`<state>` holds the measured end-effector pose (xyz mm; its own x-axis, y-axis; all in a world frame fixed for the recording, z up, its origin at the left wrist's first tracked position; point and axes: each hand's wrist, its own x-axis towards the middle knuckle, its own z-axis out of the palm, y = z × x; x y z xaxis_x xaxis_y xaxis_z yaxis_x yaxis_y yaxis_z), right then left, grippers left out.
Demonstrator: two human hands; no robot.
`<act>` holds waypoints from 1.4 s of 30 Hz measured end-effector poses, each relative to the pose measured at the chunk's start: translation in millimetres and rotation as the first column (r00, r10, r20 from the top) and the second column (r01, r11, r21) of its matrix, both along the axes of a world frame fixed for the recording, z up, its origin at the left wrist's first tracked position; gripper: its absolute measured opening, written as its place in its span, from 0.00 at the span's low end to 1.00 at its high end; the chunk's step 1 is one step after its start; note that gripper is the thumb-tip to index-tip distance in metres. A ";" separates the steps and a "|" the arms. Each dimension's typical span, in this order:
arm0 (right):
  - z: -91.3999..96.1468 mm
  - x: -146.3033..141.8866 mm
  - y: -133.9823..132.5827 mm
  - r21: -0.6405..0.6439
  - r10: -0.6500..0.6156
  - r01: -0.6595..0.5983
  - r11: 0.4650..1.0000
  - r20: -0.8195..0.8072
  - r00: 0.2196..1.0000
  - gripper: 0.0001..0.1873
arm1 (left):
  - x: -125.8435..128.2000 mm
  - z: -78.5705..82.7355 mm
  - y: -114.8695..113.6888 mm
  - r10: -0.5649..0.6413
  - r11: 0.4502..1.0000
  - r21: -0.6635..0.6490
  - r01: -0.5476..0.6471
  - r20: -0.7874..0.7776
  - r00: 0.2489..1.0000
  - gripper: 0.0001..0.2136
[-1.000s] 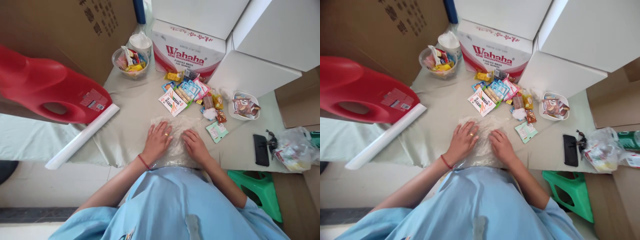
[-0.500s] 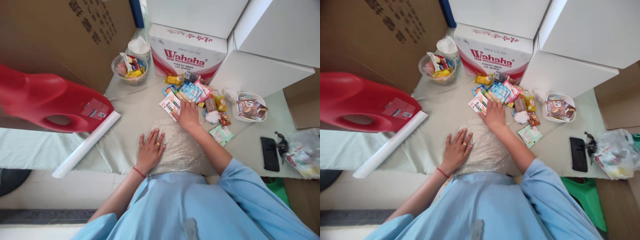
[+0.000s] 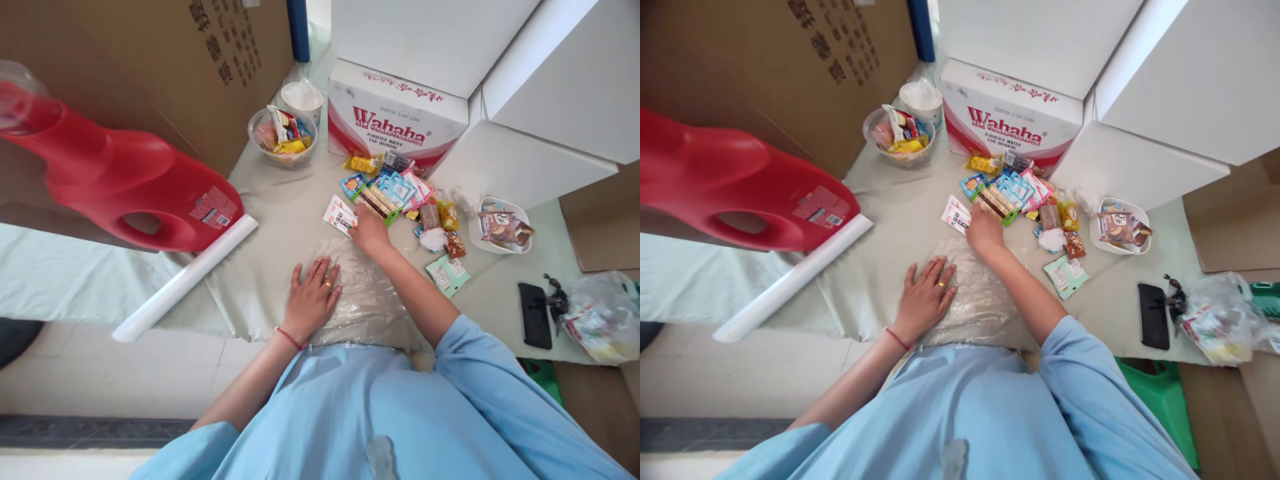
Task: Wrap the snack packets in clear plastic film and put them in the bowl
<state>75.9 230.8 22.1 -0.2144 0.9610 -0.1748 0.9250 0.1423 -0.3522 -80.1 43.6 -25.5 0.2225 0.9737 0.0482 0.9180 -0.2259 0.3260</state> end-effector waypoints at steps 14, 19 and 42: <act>-1.5 159.6 -52.5 0.306 -0.042 -0.001 0.952 0.136 0.990 0.20 | 2.3 -0.2 1.9 0.055 0.998 0.008 -0.056 0.036 0.998 0.26; 14.3 134.0 -98.7 0.552 0.096 -0.068 0.831 -0.022 0.995 0.19 | 5.0 0.1 7.8 0.081 0.997 -0.014 -0.081 0.006 0.997 0.26; -15.5 71.8 -145.1 0.157 0.446 -0.443 0.883 0.020 0.895 0.36 | 7.6 -1.1 7.9 0.093 0.996 0.003 -0.093 -0.008 0.996 0.26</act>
<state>147.6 85.7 6.6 -0.6266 0.7789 -0.0258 0.7466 0.5905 -0.3066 -72.6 51.5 -26.6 0.1318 0.9900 0.0494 0.9376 -0.1407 0.3180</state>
